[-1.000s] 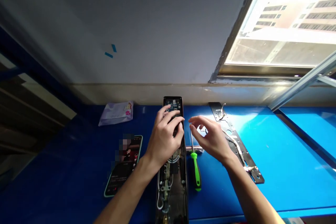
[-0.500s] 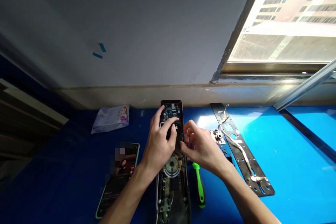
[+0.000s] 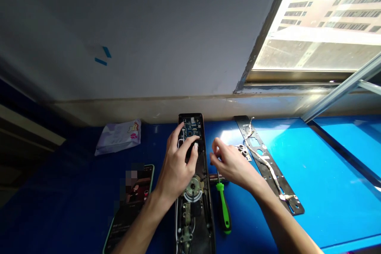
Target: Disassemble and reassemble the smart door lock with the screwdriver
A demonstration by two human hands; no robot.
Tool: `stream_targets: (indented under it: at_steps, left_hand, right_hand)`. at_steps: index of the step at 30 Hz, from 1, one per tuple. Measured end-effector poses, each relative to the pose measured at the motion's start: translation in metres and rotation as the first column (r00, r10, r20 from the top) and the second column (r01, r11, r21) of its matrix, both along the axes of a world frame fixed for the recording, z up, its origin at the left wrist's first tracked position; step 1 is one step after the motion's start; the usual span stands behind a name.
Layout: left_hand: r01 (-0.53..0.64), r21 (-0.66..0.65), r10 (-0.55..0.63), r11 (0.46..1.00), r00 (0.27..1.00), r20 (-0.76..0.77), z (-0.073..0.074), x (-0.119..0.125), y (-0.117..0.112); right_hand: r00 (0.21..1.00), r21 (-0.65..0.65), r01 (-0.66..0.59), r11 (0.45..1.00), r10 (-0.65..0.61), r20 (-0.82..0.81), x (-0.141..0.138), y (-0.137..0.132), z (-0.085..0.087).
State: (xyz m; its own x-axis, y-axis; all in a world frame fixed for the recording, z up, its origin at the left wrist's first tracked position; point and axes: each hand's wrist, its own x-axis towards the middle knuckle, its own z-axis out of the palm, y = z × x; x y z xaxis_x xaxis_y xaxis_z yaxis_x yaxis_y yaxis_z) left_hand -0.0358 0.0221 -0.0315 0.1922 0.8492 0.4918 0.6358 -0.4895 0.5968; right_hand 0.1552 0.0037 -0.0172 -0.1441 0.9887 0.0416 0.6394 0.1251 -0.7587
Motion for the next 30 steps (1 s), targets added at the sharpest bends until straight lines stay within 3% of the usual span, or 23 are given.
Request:
stream_targets:
  at_steps: [7,15,18,19,21,23,30]
  left_hand:
    - [-0.006,0.008,0.006,1.000,1.000,0.002,0.002,-0.002,-0.005]
    - [-0.044,-0.014,0.045,0.999,0.999,0.017,0.004,-0.012,-0.014]
    - [-0.169,0.004,0.169,0.986,0.984,-0.062,0.003,-0.032,-0.021]
    - [-0.253,0.020,0.253,0.967,0.961,-0.114,0.002,-0.042,-0.025]
    - [-0.461,-0.057,0.419,0.886,0.846,-0.330,-0.002,-0.062,-0.032]
    - [-0.577,-0.157,0.427,0.802,0.736,-0.525,-0.008,-0.078,-0.038]
    - [-0.613,-0.259,0.325,0.746,0.675,-0.662,-0.015,-0.087,-0.035]
  right_hand:
    - [0.997,-0.051,0.012,0.999,-0.016,-0.071,-0.016,0.008,-0.018]
    - [0.960,-0.061,0.093,0.994,-0.106,-0.258,-0.007,0.010,-0.003]
    - [0.948,-0.048,0.089,0.995,-0.099,-0.304,-0.009,0.007,0.001]
    - [0.944,-0.046,0.081,0.996,-0.092,-0.318,-0.009,0.007,0.002]
    - [0.936,-0.045,0.066,0.997,-0.078,-0.344,-0.009,0.005,0.002]
    - [0.928,-0.046,0.056,0.997,-0.069,-0.366,-0.009,0.005,0.002]
    - [0.910,-0.041,0.062,0.997,-0.073,-0.409,-0.006,0.002,0.005]
